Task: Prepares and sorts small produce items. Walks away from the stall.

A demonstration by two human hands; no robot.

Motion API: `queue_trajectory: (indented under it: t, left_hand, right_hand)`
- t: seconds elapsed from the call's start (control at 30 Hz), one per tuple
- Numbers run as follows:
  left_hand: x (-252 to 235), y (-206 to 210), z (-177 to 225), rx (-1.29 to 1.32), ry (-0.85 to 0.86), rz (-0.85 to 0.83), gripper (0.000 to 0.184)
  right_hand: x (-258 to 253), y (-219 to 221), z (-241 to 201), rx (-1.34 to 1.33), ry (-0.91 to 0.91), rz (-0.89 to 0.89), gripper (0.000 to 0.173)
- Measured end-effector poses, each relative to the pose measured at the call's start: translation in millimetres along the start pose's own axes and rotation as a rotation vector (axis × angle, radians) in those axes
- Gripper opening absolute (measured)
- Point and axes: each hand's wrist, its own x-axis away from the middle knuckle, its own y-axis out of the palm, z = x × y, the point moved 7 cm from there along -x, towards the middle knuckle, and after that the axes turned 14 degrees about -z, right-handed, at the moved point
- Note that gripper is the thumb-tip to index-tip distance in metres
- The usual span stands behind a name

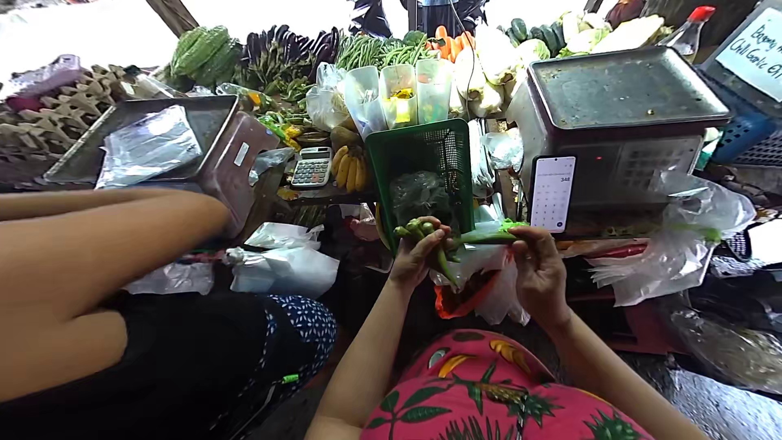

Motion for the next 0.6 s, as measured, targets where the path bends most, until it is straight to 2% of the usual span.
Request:
queue_trajectory:
  t: [0.1, 0.13, 0.17, 0.2, 0.23, 0.27, 0.33, 0.37, 0.43, 0.5, 0.53, 0.57, 0.6]
  left_hand:
    - [-2.2, 8.9, -8.8, -0.166, -0.208, -0.008, 0.021]
    - [-1.5, 14.3, -15.7, -0.125, -0.279, -0.050, 0.031]
    - [0.4, 20.6, -23.1, -0.072, -0.349, -0.100, 0.052]
    - [2.6, 27.4, -30.3, -0.026, -0.411, -0.160, 0.072]
    - [4.2, 34.4, -36.9, 0.016, -0.447, -0.229, 0.082]
    - [5.3, 41.0, -42.1, 0.057, -0.459, -0.281, 0.081]
    - [4.4, 49.7, -48.6, 0.100, -0.462, -0.311, 0.059]
    - [2.4, 52.0, -50.8, 0.089, -0.464, -0.312, 0.044]
    - [-1.7, 57.3, -53.6, -0.006, -0.469, -0.368, 0.030]
    - [-3.2, 67.1, -55.4, -0.086, -0.454, -0.437, 0.029]
    - [-3.1, 70.3, -56.4, -0.140, -0.443, -0.390, 0.030]
    - [-3.7, 70.7, -57.1, -0.199, -0.423, -0.310, 0.039]
    - [-6.8, 70.5, -57.8, -0.244, -0.402, -0.256, 0.059]
  right_hand:
    - [-23.0, 3.7, -3.7, -0.051, 0.091, -0.378, 0.025]
    - [-28.7, 9.9, -1.3, -0.048, 0.129, -0.518, 0.025]
    - [-33.1, 15.8, 3.0, -0.021, 0.158, -0.632, 0.025]
    - [-36.5, 20.5, 9.2, 0.014, 0.181, -0.716, 0.025]
    - [-38.7, 23.7, 17.0, 0.050, 0.204, -0.767, 0.025]
    - [-40.1, 24.7, 24.4, 0.079, 0.223, -0.776, 0.023]
    - [-42.1, 21.5, 33.6, 0.043, 0.228, -0.688, 0.021]
    - [-42.2, 19.4, 35.5, -0.002, 0.227, -0.634, 0.023]
    - [-39.5, 21.0, 37.0, -0.125, 0.253, -0.587, 0.036]
    - [-33.0, 32.7, 39.2, -0.174, 0.258, -0.627, 0.042]
    - [-29.7, 38.0, 42.5, -0.129, 0.235, -0.639, 0.039]
    - [-27.8, 39.5, 46.2, -0.069, 0.221, -0.638, 0.036]
    - [-27.7, 36.2, 49.1, -0.036, 0.215, -0.619, 0.034]
